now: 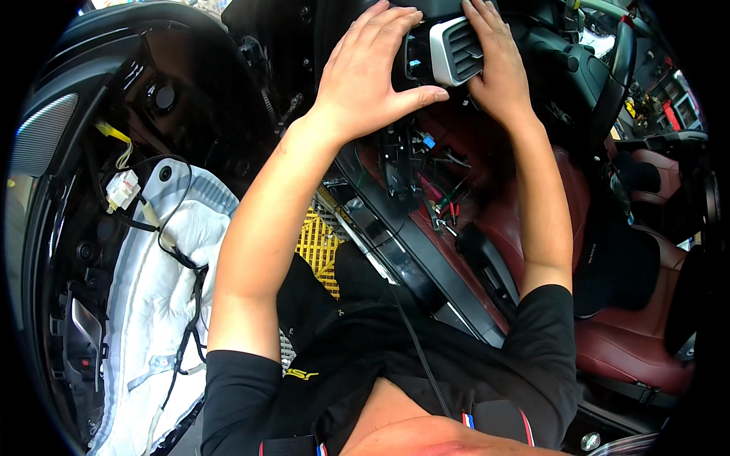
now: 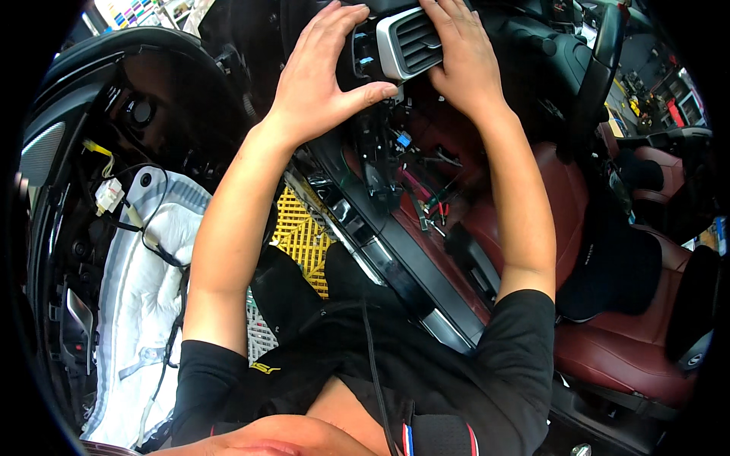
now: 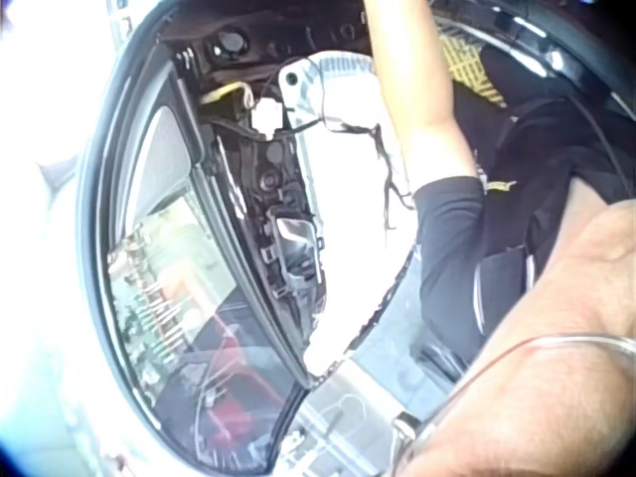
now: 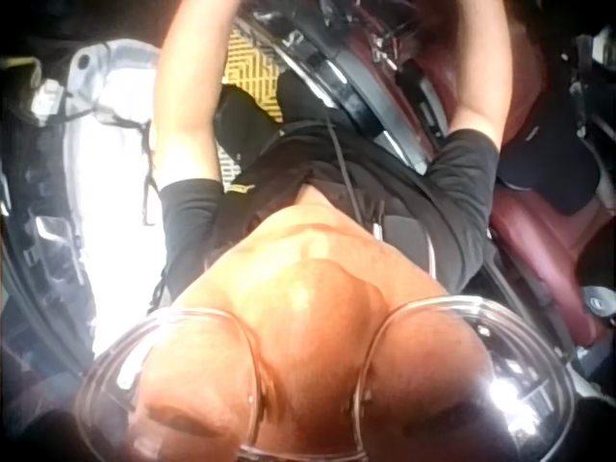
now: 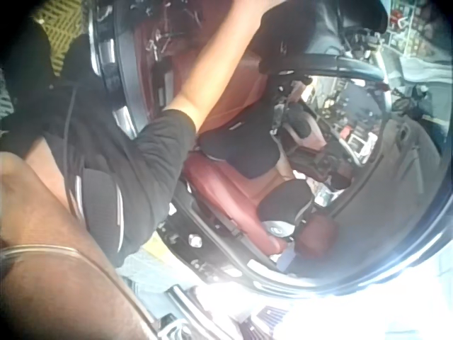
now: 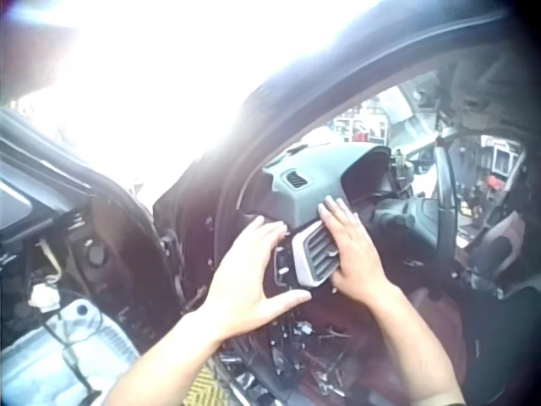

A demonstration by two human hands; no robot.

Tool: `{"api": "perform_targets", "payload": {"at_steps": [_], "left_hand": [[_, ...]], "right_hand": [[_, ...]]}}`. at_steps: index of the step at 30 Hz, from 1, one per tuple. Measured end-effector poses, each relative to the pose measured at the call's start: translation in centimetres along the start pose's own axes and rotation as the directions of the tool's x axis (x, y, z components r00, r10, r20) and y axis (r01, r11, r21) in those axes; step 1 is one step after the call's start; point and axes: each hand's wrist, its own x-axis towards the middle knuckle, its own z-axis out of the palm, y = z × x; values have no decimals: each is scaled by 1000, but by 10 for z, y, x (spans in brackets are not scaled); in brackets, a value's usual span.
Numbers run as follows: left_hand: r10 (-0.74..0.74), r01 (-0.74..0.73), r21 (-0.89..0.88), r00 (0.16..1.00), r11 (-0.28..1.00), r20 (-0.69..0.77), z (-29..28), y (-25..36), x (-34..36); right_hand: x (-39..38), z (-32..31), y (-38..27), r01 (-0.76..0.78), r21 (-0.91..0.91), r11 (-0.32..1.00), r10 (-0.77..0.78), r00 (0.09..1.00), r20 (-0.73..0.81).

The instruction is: The person connects several colored wire harnesses and electronic modules into plastic housings and interior components of a car.

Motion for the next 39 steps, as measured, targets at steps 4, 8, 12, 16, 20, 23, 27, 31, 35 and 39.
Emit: {"api": "perform_targets", "payload": {"at_steps": [4,8,12,16,20,23,27,31,35,39], "left_hand": [[-25,26,11,997,1000,-69,10,0,-3],[-55,57,16,993,998,-107,17,4,-4],[-66,70,20,986,997,-150,19,3,-3],[-92,99,28,977,995,-191,27,3,-1],[-124,129,15,977,992,-174,27,3,-3],[-157,161,7,974,987,-164,24,5,-3],[-168,168,-17,972,986,-166,24,6,-4],[-127,128,-7,978,992,-163,27,6,-4],[-46,54,31,976,998,-211,31,-7,-5],[-66,71,18,977,997,-201,32,-1,-3]], "right_hand": [[-1,11,-3,-17,-12,1000,16,996,-92],[-1,22,-10,-82,-39,996,74,983,-168],[-1,30,-12,-101,-81,992,82,973,-214],[-4,24,-7,-101,-38,994,97,990,-107],[-9,-5,-4,-107,230,967,108,994,10],[-12,-8,-7,-104,684,722,282,947,-154],[10,-8,-3,317,653,688,285,709,-645],[57,40,-1,-170,155,973,216,907,-362],[77,32,-3,-96,227,969,161,945,-284],[63,-13,5,-23,650,760,276,917,-290]]}}
